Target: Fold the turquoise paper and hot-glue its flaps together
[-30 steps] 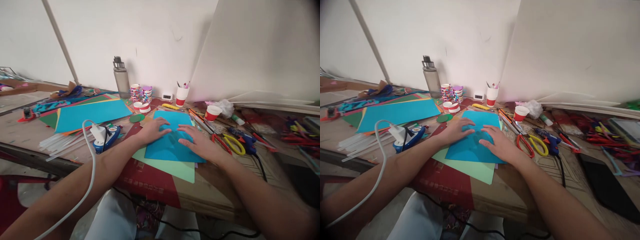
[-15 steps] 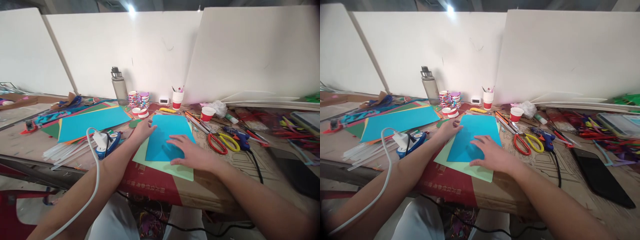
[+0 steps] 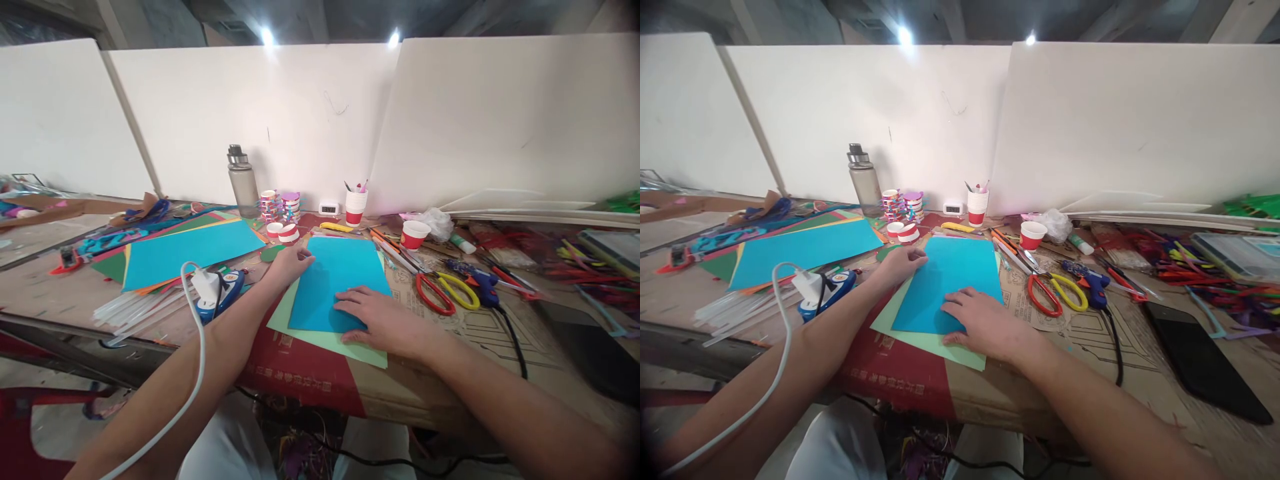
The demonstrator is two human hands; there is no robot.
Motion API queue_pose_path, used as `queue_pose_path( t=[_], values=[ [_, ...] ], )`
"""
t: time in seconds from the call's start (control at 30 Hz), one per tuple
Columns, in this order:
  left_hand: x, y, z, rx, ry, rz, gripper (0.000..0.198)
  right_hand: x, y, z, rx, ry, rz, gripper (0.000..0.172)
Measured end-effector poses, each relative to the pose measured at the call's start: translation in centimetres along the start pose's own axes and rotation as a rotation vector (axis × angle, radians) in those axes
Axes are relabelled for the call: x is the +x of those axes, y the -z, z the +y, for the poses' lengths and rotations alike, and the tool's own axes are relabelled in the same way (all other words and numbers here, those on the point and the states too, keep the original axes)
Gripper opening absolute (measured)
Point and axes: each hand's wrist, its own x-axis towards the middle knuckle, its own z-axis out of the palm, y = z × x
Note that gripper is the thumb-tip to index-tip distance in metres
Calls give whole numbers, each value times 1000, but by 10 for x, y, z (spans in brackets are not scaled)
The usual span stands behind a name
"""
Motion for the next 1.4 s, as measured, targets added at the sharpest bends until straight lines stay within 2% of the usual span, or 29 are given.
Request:
queue_pose_path(
  t=[0.23, 0.43, 0.5, 0.57, 0.63, 0.7, 0.77, 0.87, 0.93, 1.0, 1.07, 1.17, 1.27, 1.33, 1.4],
  values=[
    [2, -3, -2, -19, -61, -15, 28, -3, 3, -6, -25, 6, 25, 43],
    [2, -6, -2, -73, -105, 31, 27, -4, 0, -25, -216, 2, 53, 20],
    [1, -4, 0, -147, -146, 45, 31, -4, 2, -23, -259, -14, 76, 20],
    [-2, -1, 4, -270, -177, 46, 42, -5, 6, -14, -249, -64, 197, 22],
    [-6, 3, 8, -403, -217, 48, 55, -7, 14, 0, -179, -141, 421, 21],
    [-9, 8, 10, -478, -310, 57, 64, -11, 25, 13, -81, -222, 661, 19],
    [-9, 11, 11, -469, -436, 75, 64, -16, 38, 25, 13, -300, 819, 17],
    [-2, 12, 8, -380, -555, 116, 60, -25, 55, 35, 159, -372, 895, 17],
    [5, 13, 5, -330, -570, 186, 62, -31, 65, 40, 255, -391, 923, 18],
    [12, 15, 1, -299, -575, 273, 56, -37, 73, 45, 341, -405, 964, 18],
    [17, 18, -3, -285, -570, 333, 53, -43, 79, 51, 439, -419, 1018, 16],
    [22, 21, -7, -348, -463, 378, 69, -50, 89, 61, 673, -396, 1161, 14],
    [22, 18, -8, -561, -305, 312, 85, -53, 95, 68, 962, -308, 1311, 12],
    [19, 13, -5, -795, -265, 139, 83, -51, 95, 71, 1097, -284, 1335, 14],
    [16, 8, -1, -1024, -266, -99, 73, -46, 91, 74, 1158, -327, 1292, 17]
  ],
)
